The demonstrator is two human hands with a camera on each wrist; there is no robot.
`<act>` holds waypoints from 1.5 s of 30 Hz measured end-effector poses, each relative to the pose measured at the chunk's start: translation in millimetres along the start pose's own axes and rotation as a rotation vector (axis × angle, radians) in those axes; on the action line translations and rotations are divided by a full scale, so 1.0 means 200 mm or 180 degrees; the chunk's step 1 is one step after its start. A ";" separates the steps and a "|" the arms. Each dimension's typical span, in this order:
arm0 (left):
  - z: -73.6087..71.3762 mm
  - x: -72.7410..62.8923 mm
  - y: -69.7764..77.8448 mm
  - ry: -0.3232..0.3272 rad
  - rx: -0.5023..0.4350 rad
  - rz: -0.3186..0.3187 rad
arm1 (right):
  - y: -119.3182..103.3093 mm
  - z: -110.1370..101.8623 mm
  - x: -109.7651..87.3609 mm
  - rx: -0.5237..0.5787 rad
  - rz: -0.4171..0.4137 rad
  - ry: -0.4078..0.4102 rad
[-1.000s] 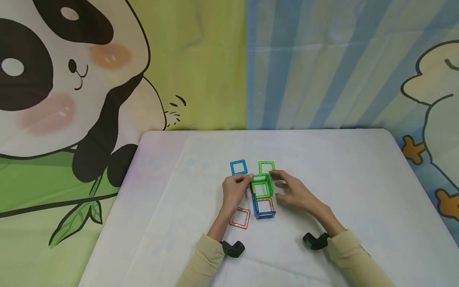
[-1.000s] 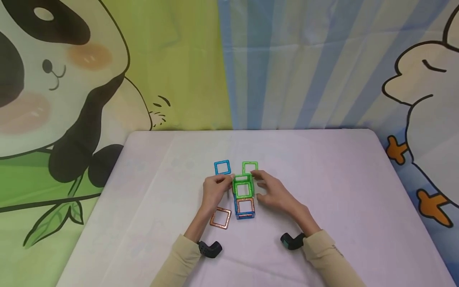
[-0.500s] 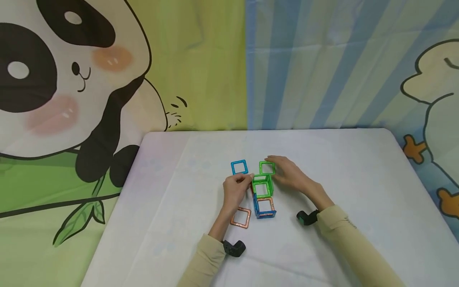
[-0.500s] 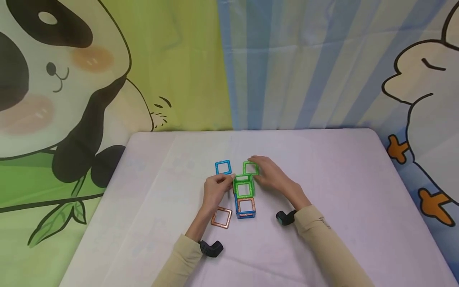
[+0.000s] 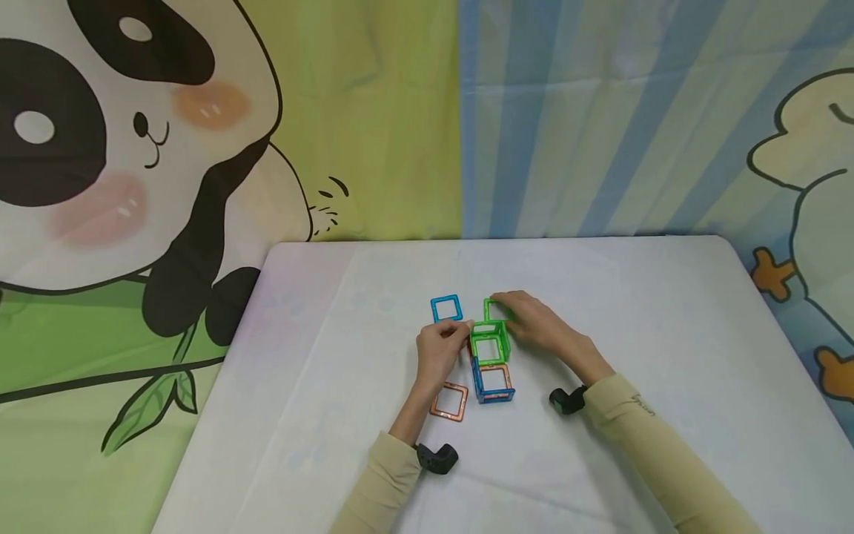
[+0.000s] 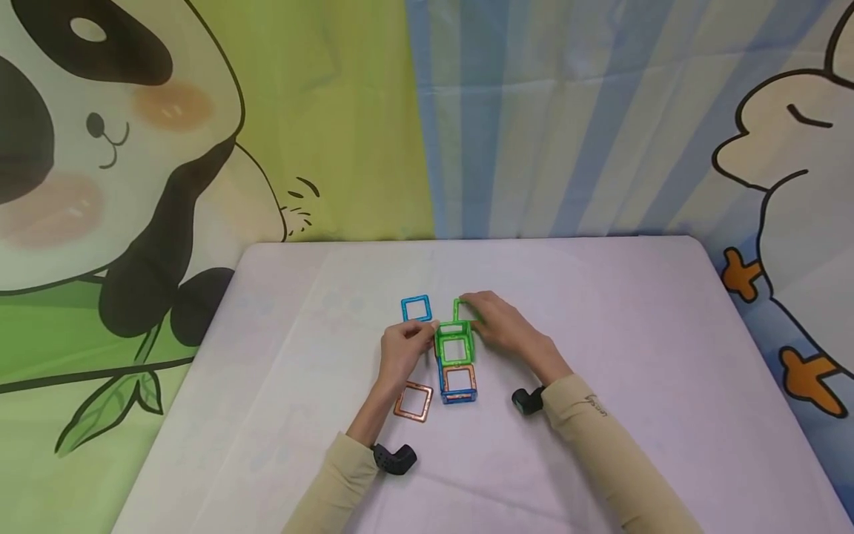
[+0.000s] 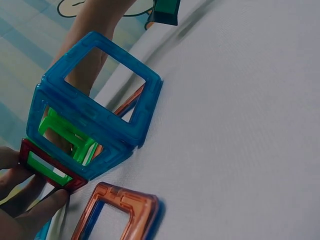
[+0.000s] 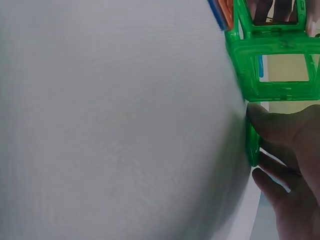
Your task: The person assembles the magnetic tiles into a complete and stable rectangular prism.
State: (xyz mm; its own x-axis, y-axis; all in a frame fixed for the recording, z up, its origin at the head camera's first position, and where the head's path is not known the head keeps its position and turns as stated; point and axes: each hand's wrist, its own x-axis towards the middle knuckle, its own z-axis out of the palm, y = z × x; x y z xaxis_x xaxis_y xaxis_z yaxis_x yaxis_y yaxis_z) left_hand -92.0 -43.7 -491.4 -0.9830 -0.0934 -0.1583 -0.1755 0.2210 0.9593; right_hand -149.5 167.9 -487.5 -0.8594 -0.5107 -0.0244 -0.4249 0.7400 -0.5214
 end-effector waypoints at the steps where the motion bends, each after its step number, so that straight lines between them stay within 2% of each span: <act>1: 0.00 0.00 0.00 -0.0006 -0.0007 -0.0002 | 0.00 0.00 0.00 -0.0046 -0.0012 0.0016; 13: 0.00 0.01 -0.01 0.0023 0.0033 -0.0020 | -0.03 -0.01 -0.07 -0.0583 -0.0033 0.0258; 21: 0.00 0.00 -0.01 0.0060 -0.0004 -0.0072 | -0.04 -0.04 -0.12 -0.0699 0.0044 0.0320; 35: 0.00 0.00 0.02 0.0041 -0.0010 -0.0038 | -0.05 -0.05 -0.27 -0.0042 0.0281 0.0285; 42: 0.00 0.00 0.02 0.0044 0.0022 -0.0069 | -0.07 -0.01 -0.37 0.0397 0.0140 0.0472; 45: 0.00 0.01 0.02 0.0049 0.0025 -0.0068 | -0.07 0.00 -0.42 0.0623 0.0181 0.0512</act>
State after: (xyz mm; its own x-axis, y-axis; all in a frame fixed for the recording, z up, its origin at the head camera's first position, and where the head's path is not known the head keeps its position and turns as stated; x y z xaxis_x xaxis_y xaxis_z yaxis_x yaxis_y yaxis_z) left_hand -95.0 -42.1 -488.4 -0.9781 -0.1131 -0.1750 -0.1969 0.2265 0.9539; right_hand -72.4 200.4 -478.8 -0.9211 -0.3831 0.0694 -0.3251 0.6588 -0.6785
